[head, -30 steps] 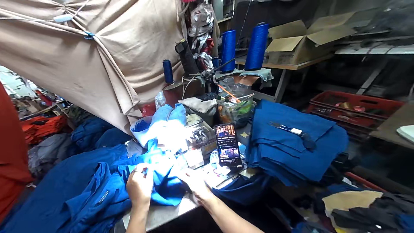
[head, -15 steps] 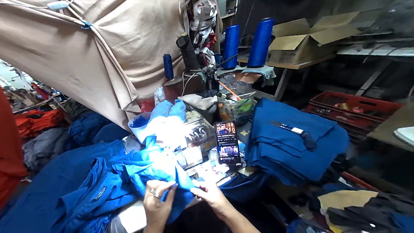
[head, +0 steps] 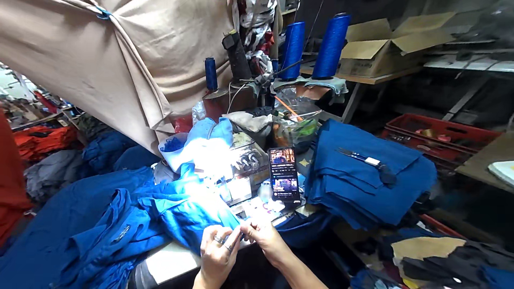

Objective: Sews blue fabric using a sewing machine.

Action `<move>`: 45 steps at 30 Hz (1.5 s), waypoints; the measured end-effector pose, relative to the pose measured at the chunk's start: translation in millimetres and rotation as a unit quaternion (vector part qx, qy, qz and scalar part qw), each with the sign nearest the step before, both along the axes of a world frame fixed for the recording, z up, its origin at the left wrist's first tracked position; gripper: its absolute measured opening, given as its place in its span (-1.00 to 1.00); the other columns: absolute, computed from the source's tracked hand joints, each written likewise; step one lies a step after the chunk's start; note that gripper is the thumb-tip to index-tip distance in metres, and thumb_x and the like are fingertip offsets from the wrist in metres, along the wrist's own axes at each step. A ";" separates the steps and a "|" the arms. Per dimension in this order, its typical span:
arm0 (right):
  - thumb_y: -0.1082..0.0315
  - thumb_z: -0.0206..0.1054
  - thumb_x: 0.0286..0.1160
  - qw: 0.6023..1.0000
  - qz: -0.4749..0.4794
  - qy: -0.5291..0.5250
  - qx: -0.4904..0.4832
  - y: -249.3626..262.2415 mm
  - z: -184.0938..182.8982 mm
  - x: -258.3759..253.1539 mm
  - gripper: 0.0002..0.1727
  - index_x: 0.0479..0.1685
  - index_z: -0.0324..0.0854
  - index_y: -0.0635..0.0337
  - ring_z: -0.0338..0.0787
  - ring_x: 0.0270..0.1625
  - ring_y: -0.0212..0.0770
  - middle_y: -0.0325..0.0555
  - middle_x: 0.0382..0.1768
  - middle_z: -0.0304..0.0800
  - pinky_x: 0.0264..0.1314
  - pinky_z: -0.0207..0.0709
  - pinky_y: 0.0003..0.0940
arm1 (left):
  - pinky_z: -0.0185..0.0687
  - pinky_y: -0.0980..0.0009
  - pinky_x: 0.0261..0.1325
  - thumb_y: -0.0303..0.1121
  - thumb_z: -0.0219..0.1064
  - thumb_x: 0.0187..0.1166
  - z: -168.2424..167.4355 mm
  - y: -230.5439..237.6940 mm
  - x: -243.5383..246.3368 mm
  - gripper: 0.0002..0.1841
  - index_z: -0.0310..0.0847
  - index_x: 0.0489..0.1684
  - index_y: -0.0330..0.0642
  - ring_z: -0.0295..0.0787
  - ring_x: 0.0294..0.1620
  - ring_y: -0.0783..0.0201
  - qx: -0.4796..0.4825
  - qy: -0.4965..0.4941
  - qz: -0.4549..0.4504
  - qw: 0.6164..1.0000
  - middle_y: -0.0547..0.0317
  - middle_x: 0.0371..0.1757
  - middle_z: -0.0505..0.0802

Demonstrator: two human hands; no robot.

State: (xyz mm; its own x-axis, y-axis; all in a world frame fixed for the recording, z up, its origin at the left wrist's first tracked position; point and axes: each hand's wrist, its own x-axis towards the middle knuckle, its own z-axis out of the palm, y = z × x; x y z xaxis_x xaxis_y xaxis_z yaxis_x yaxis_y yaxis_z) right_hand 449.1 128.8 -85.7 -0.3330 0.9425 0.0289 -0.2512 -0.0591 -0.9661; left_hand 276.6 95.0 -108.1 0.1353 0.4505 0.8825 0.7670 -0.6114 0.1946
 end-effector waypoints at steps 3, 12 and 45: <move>0.32 0.59 0.32 1.000 -0.025 -0.009 -0.006 1.8 -0.2 -6.9 -0.77 -0.51 0.64 0.17 0.71 -0.48 -0.41 -0.27 -0.55 0.74 -0.33 0.63 -0.49 | 0.45 0.44 0.39 -0.18 0.44 0.52 -10.3 -5.0 2.9 -0.87 0.93 -0.18 0.16 0.63 0.20 0.38 0.011 -0.007 0.025 1.000 0.37 -0.05 0.86; 0.39 0.46 0.41 0.998 -0.045 -0.013 0.047 10.8 10.5 -11.9 -0.87 -0.44 0.69 0.19 0.69 -0.44 -0.41 -0.28 -0.52 0.72 -0.31 0.60 -0.49 | 0.37 0.18 0.64 -0.40 0.06 0.74 -19.5 -43.2 -16.8 -0.34 -0.07 0.79 -0.53 0.36 0.68 0.01 -0.188 -0.597 0.098 0.774 -0.43 0.72 0.29; 0.27 0.25 0.68 0.967 -0.064 -0.241 0.061 57.1 14.7 -68.4 -0.67 0.08 0.70 0.41 0.79 -0.24 -0.19 -0.01 -0.28 0.81 -0.01 0.68 -0.21 | 0.49 0.37 -0.51 -0.32 0.47 0.60 50.3 23.5 -84.7 -0.57 0.55 0.25 -0.50 0.52 -0.55 0.34 -0.405 -0.438 0.167 0.785 -0.08 -0.23 0.73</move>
